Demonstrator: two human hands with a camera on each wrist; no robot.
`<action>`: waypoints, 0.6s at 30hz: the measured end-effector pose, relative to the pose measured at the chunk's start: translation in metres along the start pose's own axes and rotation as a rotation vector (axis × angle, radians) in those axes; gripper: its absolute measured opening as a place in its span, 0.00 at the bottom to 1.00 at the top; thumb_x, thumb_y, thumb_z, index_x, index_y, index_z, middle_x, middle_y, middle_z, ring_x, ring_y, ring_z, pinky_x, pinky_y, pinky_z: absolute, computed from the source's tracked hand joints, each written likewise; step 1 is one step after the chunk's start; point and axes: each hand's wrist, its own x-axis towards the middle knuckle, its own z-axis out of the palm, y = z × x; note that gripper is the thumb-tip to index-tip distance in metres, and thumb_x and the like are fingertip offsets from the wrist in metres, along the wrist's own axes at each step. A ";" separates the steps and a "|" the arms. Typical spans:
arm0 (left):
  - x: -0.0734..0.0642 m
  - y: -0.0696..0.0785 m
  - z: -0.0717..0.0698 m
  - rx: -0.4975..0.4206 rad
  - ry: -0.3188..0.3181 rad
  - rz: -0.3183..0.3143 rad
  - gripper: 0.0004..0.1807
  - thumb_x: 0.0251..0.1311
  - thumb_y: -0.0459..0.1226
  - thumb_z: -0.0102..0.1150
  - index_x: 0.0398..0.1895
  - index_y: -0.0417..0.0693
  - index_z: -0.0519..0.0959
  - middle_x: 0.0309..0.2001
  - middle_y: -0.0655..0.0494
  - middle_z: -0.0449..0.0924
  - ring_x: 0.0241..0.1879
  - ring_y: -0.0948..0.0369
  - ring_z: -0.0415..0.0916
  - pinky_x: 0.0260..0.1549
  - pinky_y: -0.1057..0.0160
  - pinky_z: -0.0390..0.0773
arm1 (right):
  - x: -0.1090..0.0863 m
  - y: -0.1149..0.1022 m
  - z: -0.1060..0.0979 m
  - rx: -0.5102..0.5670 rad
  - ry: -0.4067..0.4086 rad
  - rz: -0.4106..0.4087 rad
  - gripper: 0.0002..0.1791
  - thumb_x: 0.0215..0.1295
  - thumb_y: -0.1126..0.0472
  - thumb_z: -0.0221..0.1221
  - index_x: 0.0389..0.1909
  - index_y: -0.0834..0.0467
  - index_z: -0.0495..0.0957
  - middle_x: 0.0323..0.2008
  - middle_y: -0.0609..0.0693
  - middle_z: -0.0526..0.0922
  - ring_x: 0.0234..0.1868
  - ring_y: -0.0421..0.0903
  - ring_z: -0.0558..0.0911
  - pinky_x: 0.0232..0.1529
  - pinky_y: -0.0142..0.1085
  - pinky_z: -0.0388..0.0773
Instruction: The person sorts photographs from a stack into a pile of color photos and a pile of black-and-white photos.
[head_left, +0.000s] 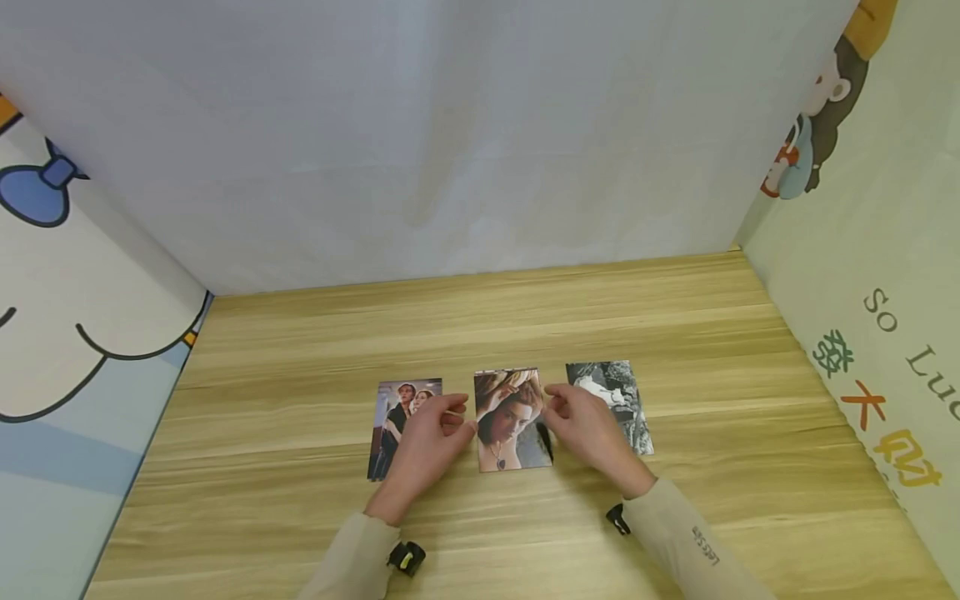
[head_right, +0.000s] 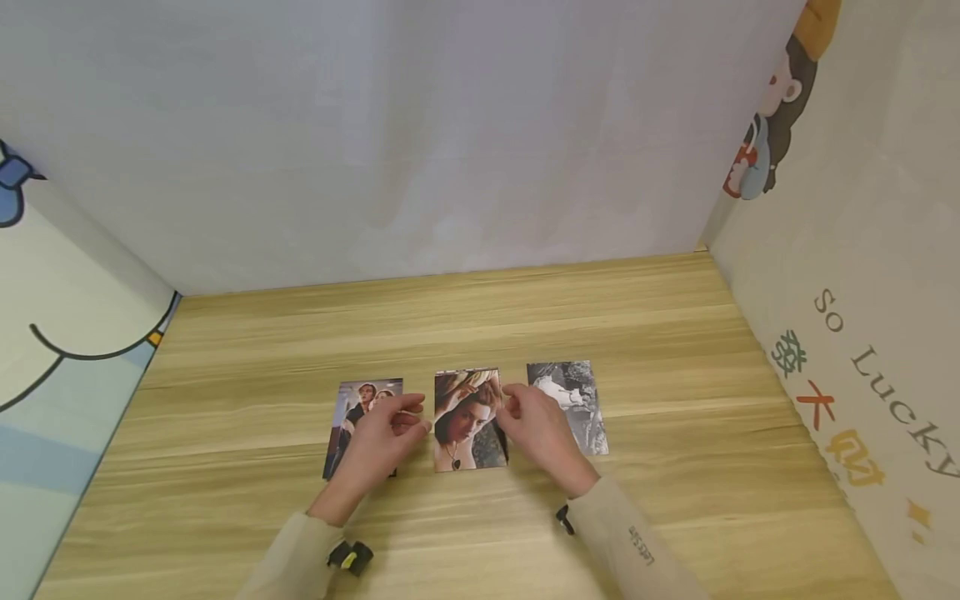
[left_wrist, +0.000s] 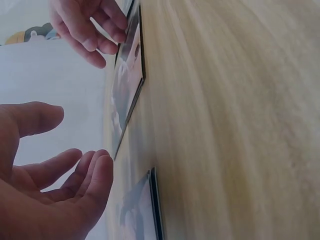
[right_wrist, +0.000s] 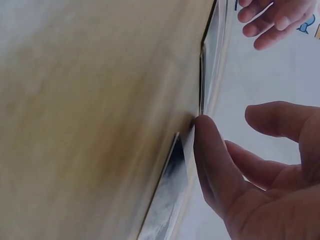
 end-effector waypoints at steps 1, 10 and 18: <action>0.001 0.000 0.000 0.011 -0.003 -0.005 0.24 0.62 0.34 0.66 0.61 0.33 0.79 0.51 0.42 0.82 0.48 0.50 0.83 0.49 0.51 0.84 | 0.000 0.000 0.000 -0.002 -0.006 0.002 0.22 0.68 0.63 0.62 0.60 0.69 0.79 0.43 0.58 0.87 0.43 0.52 0.86 0.48 0.49 0.84; 0.007 0.000 0.004 0.147 -0.113 -0.045 0.28 0.62 0.37 0.66 0.63 0.31 0.78 0.49 0.44 0.82 0.44 0.54 0.82 0.46 0.51 0.83 | 0.004 0.001 0.000 -0.042 -0.077 0.011 0.24 0.67 0.62 0.63 0.61 0.69 0.78 0.39 0.52 0.87 0.36 0.45 0.83 0.42 0.44 0.83; 0.008 0.002 0.006 0.230 -0.125 -0.012 0.28 0.62 0.38 0.67 0.63 0.31 0.79 0.47 0.44 0.80 0.41 0.57 0.78 0.45 0.52 0.81 | 0.008 0.000 -0.002 -0.054 -0.113 -0.008 0.22 0.67 0.63 0.61 0.59 0.69 0.80 0.30 0.46 0.81 0.27 0.41 0.74 0.32 0.37 0.74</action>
